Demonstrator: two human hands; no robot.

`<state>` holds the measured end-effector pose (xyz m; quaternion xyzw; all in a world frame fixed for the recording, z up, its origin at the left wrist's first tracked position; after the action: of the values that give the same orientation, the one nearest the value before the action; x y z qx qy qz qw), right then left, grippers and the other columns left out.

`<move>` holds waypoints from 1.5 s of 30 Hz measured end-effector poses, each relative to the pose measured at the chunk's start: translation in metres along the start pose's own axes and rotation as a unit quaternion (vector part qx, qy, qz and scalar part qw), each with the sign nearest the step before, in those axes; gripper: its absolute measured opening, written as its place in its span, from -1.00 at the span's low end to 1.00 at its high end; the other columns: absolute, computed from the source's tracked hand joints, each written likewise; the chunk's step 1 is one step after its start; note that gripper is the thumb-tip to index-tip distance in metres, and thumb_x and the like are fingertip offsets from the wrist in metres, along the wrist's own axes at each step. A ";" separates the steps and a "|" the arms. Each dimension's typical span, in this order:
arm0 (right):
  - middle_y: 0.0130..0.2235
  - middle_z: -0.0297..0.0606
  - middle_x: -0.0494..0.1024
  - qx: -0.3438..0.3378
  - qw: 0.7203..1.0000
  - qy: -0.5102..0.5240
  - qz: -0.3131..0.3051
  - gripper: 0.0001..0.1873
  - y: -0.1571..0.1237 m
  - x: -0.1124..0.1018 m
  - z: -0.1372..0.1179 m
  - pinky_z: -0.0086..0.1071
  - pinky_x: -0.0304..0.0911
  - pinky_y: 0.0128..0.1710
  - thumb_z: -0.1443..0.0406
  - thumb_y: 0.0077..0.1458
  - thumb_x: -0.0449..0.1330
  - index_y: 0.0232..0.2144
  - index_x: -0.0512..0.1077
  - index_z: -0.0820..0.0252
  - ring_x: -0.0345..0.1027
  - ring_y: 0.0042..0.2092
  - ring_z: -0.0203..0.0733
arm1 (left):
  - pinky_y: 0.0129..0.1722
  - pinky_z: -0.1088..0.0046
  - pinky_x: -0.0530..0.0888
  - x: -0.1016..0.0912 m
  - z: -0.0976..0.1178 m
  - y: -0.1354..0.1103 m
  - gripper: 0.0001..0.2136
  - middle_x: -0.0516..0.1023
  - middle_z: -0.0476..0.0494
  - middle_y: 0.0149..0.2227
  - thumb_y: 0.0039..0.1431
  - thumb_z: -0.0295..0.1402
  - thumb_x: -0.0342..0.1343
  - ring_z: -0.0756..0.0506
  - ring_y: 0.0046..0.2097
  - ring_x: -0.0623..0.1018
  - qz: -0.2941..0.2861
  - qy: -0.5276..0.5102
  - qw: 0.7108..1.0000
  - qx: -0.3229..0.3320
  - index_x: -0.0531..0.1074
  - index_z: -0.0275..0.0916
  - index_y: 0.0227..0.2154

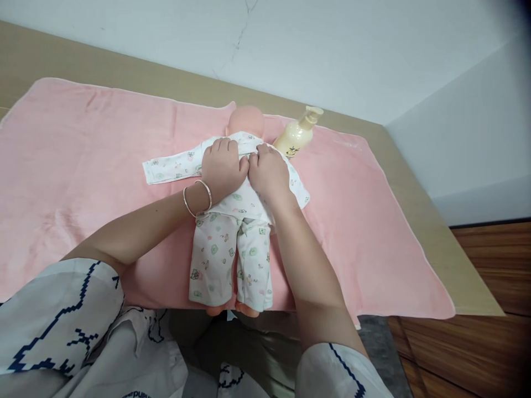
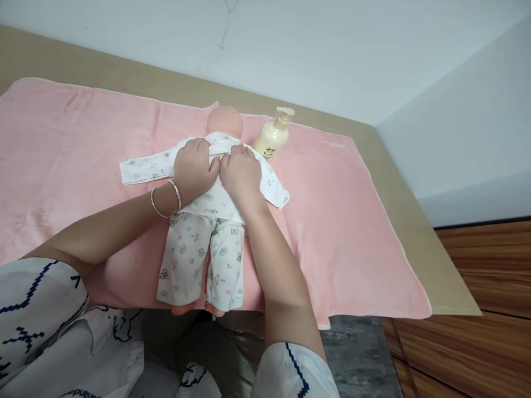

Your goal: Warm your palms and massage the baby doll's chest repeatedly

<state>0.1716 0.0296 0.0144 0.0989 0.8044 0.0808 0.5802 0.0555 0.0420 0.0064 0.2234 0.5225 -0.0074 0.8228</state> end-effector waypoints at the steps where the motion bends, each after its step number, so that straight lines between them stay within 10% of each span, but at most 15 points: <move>1: 0.09 0.10 0.52 -0.006 1.000 0.015 0.001 -0.61 0.003 0.002 0.004 0.03 0.23 0.17 0.30 0.30 -0.15 -0.04 0.41 0.32 0.33 0.17 0.16 | 0.16 0.07 0.35 0.001 0.000 0.000 -0.68 0.50 -0.45 0.04 0.35 -0.21 -0.10 -0.38 0.17 0.44 0.001 -0.002 1.000 0.003 0.38 -0.33 -0.05; 17: -0.09 0.18 0.56 0.027 0.999 -0.005 -0.020 -0.65 -0.004 -0.008 -0.006 0.06 0.33 -0.03 0.29 0.28 -0.14 -0.14 0.40 0.30 0.43 0.00 0.27 | 0.20 0.01 0.35 0.012 -0.012 0.007 -0.64 0.54 -0.38 0.01 0.31 -0.11 -0.03 -0.35 0.14 0.47 0.053 -0.055 0.997 0.003 0.40 -0.27 -0.04; 29: 0.28 0.09 0.36 -0.022 0.998 0.058 0.007 -0.50 0.012 0.011 0.017 0.12 0.06 0.32 0.27 0.23 -0.10 0.14 0.33 0.35 0.16 0.34 0.18 | 0.16 0.04 0.36 0.007 -0.006 0.002 -0.71 0.52 -0.44 0.04 0.28 -0.23 -0.01 -0.37 0.15 0.46 0.045 -0.036 0.998 -0.011 0.39 -0.30 -0.06; 38: -0.13 0.17 0.58 -0.007 1.000 -0.017 -0.015 -0.71 -0.002 -0.010 -0.005 0.04 0.34 -0.02 0.31 0.26 -0.10 -0.18 0.40 0.28 0.45 -0.04 0.22 | 0.26 0.04 0.28 0.015 -0.014 0.010 -0.66 0.50 -0.41 0.10 0.25 -0.26 0.01 -0.34 0.20 0.43 0.027 -0.053 0.998 -0.012 0.39 -0.32 0.02; 45: 0.07 0.16 0.51 -0.035 0.999 0.035 -0.003 -0.59 0.006 0.002 0.008 0.11 0.18 0.22 0.29 0.25 -0.10 0.00 0.40 0.35 0.32 0.18 0.21 | 0.29 -0.01 0.23 0.015 -0.013 0.008 -0.62 0.45 -0.38 0.17 0.31 -0.23 -0.02 -0.34 0.26 0.38 0.020 -0.052 0.998 -0.002 0.38 -0.31 0.09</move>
<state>0.1788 0.0358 0.0113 0.0735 0.8209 0.1107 0.5554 0.0532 0.0579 -0.0082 0.2317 0.4743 -0.0015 0.8494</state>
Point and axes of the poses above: each hand's wrist, its own y-axis towards the middle knuckle, its own x-axis out of the palm, z = x × y, the point moved 4 cm from there along y, towards the middle knuckle
